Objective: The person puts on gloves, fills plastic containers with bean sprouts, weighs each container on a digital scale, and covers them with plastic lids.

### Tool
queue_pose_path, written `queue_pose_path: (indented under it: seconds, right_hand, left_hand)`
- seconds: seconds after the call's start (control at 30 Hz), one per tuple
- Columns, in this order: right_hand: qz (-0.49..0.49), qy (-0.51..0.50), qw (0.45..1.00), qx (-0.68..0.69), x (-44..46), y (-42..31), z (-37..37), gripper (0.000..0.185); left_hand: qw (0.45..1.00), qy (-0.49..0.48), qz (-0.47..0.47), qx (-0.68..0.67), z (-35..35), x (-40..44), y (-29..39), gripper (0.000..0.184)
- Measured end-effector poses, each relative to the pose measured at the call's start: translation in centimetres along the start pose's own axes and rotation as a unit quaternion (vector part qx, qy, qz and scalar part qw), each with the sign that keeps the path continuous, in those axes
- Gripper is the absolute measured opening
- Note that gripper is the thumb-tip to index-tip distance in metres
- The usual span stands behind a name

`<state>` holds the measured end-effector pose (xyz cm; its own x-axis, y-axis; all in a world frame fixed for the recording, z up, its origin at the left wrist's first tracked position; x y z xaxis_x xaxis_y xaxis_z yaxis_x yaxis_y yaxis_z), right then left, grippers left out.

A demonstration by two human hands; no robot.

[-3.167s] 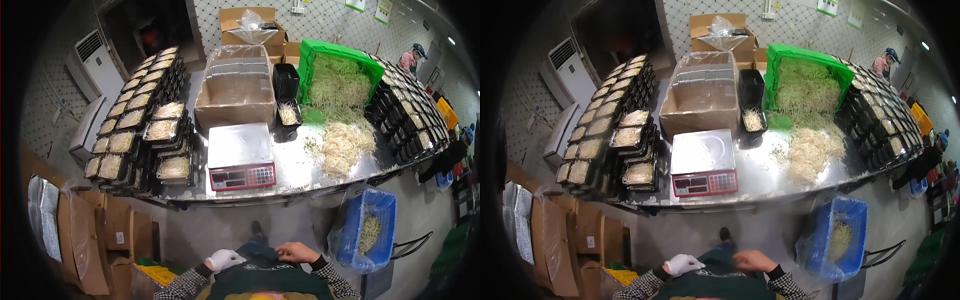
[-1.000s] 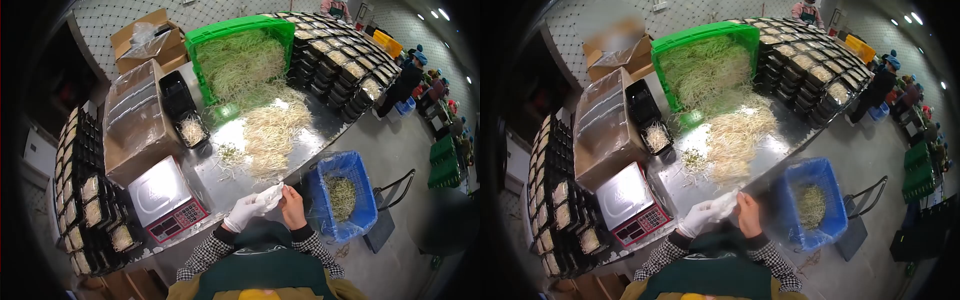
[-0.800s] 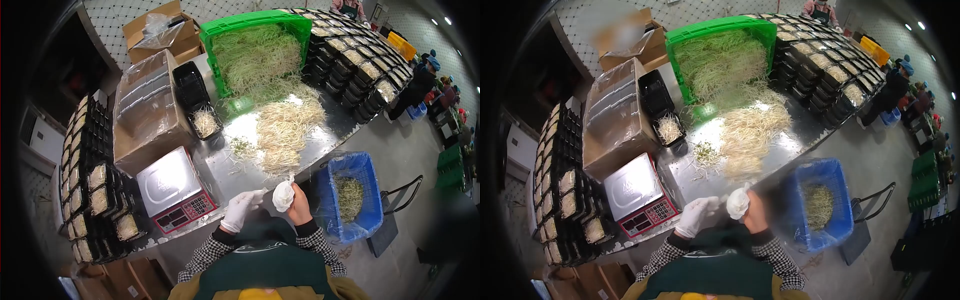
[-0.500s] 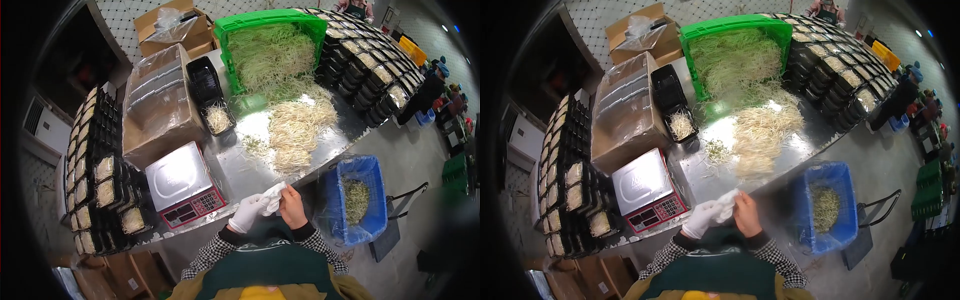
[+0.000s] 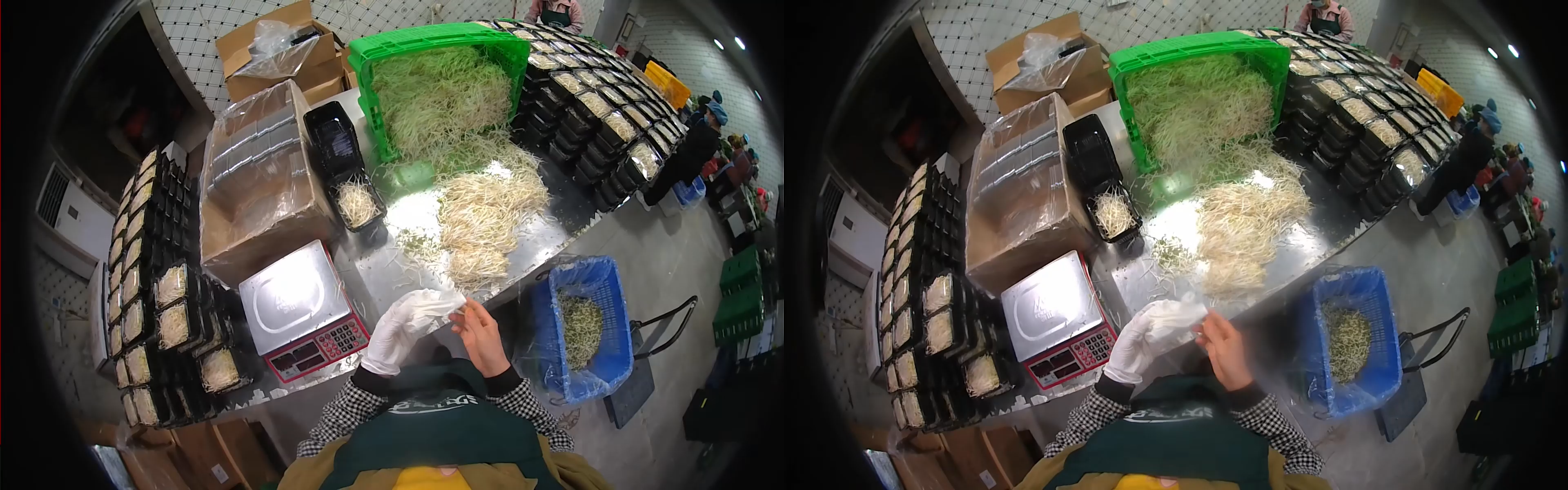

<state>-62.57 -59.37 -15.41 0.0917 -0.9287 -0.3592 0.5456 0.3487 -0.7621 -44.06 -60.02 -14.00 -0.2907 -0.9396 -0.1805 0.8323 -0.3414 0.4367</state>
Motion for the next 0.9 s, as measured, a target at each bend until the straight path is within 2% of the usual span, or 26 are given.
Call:
queue_pose_path:
  seconds: [0.07,0.17,0.27,0.33,0.43,0.47,0.57,0.67,0.73,0.77,0.9]
  right_hand:
    - [0.041,-0.068,0.991,0.109,-0.8,-2.2,1.7,0.035]
    - [-0.077,-0.046,0.992,-0.091,-0.3,-1.6,2.4,0.043]
    - [-0.042,-0.097,0.977,-0.186,-0.2,-1.9,1.8,0.043]
    - [-0.018,-0.074,0.983,-0.165,0.0,-1.3,1.2,0.044]
    - [0.017,-0.057,0.995,-0.08,0.0,-1.3,1.1,0.043]
    - [0.028,-0.054,0.997,-0.043,0.0,-1.4,1.2,0.043]
    - [-0.13,-0.039,0.979,-0.15,-0.3,-1.5,2.8,0.038]
    - [-0.159,-0.021,0.962,-0.221,-0.5,-1.6,4.2,0.032]
    - [-0.072,-0.016,0.981,-0.182,0.8,-0.3,2.5,0.036]
    - [-0.028,-0.014,0.986,-0.162,1.3,0.2,1.6,0.038]
    - [-0.009,0.038,0.998,0.047,1.8,-1.4,-0.1,0.028]
  left_hand:
    - [0.998,-0.036,-0.018,0.054,0.3,-0.1,0.5,0.058]
    - [0.989,-0.043,-0.041,0.133,0.3,-0.4,0.7,0.068]
    - [0.984,-0.053,-0.033,0.166,0.8,-0.6,0.9,0.071]
    - [0.981,-0.062,-0.024,0.181,0.9,-0.7,1.4,0.071]
    - [0.98,0.01,-0.045,0.193,-1.0,-0.4,1.6,0.068]
    - [0.986,0.014,-0.026,0.167,-1.2,-0.5,1.4,0.066]
    - [0.991,0.026,0.013,0.127,0.7,-0.7,1.7,0.062]
    - [0.982,0.045,0.011,0.183,1.1,-1.0,1.6,0.056]
    - [0.968,0.06,0.006,0.243,1.3,-1.2,1.5,0.053]
    - [0.973,0.064,0.009,0.223,1.2,-1.2,1.6,0.05]
    - [0.992,0.071,0.017,0.102,-1.7,-1.5,3.3,0.04]
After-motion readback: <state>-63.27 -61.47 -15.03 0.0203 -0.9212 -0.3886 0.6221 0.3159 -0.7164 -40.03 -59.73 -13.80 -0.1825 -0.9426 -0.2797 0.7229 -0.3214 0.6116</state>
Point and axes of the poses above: each hand's wrist, its own x-axis towards the middle knuckle, its own z-axis out of the palm, y = z × x, the point moved 1 cm from there along x, towards the middle knuckle, and after that the axes turned 2 degrees about -x, right-handed, at the moved point
